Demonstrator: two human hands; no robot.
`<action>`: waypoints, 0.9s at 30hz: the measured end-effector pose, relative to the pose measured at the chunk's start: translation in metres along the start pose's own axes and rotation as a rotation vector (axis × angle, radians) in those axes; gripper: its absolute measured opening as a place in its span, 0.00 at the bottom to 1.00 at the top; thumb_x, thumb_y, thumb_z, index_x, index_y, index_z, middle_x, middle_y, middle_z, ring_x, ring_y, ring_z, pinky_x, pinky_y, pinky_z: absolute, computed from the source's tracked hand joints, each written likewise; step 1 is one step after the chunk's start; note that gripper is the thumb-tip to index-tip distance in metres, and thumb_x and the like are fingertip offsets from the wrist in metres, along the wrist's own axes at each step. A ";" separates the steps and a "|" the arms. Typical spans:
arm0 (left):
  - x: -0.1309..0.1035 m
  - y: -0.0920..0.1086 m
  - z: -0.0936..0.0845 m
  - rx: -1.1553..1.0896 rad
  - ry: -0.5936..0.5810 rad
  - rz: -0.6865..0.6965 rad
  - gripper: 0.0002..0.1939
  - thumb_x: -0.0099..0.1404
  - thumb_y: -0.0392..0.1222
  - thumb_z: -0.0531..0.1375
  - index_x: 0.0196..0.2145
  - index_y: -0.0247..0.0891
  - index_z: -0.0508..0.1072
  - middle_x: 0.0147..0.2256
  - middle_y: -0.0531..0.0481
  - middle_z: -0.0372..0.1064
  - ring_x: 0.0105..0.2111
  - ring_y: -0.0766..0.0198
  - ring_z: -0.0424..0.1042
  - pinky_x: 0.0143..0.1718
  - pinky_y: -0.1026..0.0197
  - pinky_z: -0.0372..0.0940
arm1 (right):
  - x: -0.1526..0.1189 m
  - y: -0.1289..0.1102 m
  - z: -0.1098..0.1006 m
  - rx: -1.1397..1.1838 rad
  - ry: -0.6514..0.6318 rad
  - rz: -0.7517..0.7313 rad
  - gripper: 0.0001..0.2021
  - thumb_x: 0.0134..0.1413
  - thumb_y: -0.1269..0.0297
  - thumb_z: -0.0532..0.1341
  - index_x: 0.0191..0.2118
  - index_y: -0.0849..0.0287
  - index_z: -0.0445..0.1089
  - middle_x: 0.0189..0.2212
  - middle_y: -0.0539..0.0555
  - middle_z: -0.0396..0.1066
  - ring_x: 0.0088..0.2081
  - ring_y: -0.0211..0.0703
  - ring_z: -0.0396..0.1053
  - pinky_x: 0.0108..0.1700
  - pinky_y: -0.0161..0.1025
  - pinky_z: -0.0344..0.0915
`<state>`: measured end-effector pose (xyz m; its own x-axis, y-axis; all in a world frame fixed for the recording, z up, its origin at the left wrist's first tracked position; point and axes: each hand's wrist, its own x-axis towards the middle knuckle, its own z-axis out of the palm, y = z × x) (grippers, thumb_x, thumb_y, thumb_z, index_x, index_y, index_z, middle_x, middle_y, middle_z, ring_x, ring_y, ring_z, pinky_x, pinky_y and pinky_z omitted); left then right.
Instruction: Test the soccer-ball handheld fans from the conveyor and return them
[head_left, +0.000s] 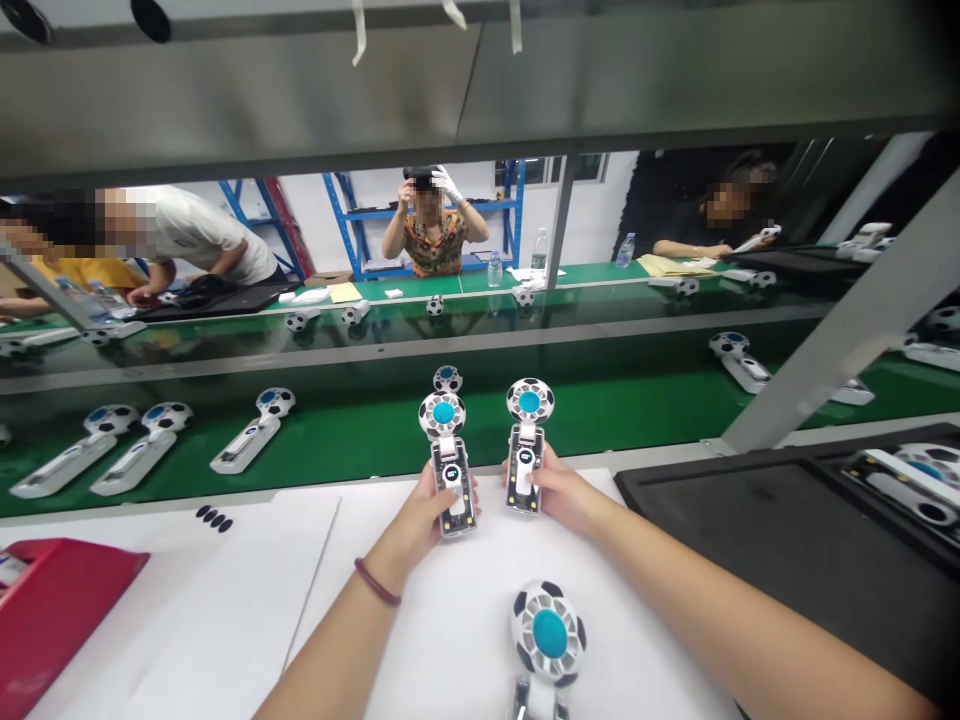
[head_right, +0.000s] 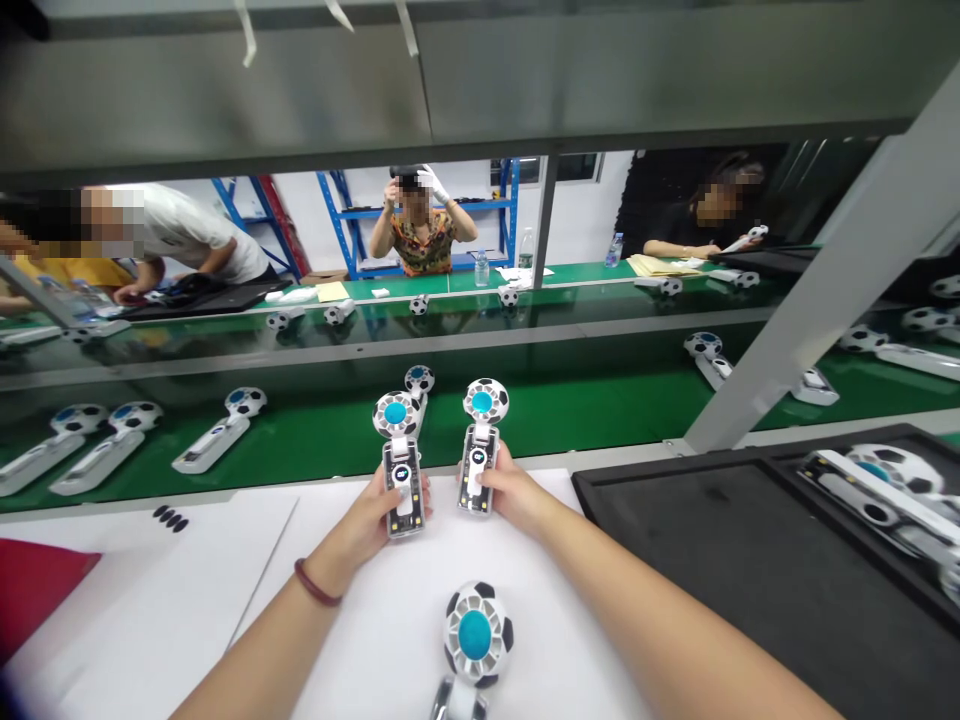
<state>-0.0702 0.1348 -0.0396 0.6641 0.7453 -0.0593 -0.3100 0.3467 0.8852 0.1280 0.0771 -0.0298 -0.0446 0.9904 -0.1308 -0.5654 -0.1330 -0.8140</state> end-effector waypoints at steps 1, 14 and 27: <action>0.000 0.000 0.000 0.002 -0.006 0.002 0.23 0.53 0.40 0.63 0.43 0.41 0.58 0.36 0.47 0.66 0.31 0.61 0.69 0.35 0.54 0.65 | 0.000 0.001 -0.001 -0.008 -0.007 -0.003 0.27 0.33 0.72 0.63 0.43 0.52 0.54 0.32 0.49 0.67 0.35 0.43 0.68 0.38 0.41 0.62; 0.000 0.000 0.000 0.023 -0.004 -0.031 0.22 0.53 0.36 0.62 0.44 0.41 0.58 0.37 0.47 0.65 0.32 0.60 0.69 0.34 0.55 0.65 | 0.000 0.002 -0.001 -0.068 -0.005 -0.014 0.32 0.33 0.72 0.65 0.46 0.52 0.50 0.33 0.49 0.67 0.35 0.41 0.68 0.38 0.40 0.62; -0.001 0.001 0.000 0.021 0.014 -0.036 0.24 0.52 0.35 0.62 0.44 0.41 0.57 0.36 0.47 0.65 0.31 0.60 0.69 0.33 0.56 0.64 | 0.002 0.002 -0.002 -0.084 -0.005 -0.018 0.31 0.33 0.72 0.64 0.46 0.52 0.50 0.33 0.49 0.67 0.36 0.42 0.68 0.38 0.41 0.62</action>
<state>-0.0709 0.1347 -0.0390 0.6651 0.7403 -0.0979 -0.2712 0.3616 0.8920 0.1281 0.0783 -0.0327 -0.0394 0.9928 -0.1132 -0.4954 -0.1178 -0.8606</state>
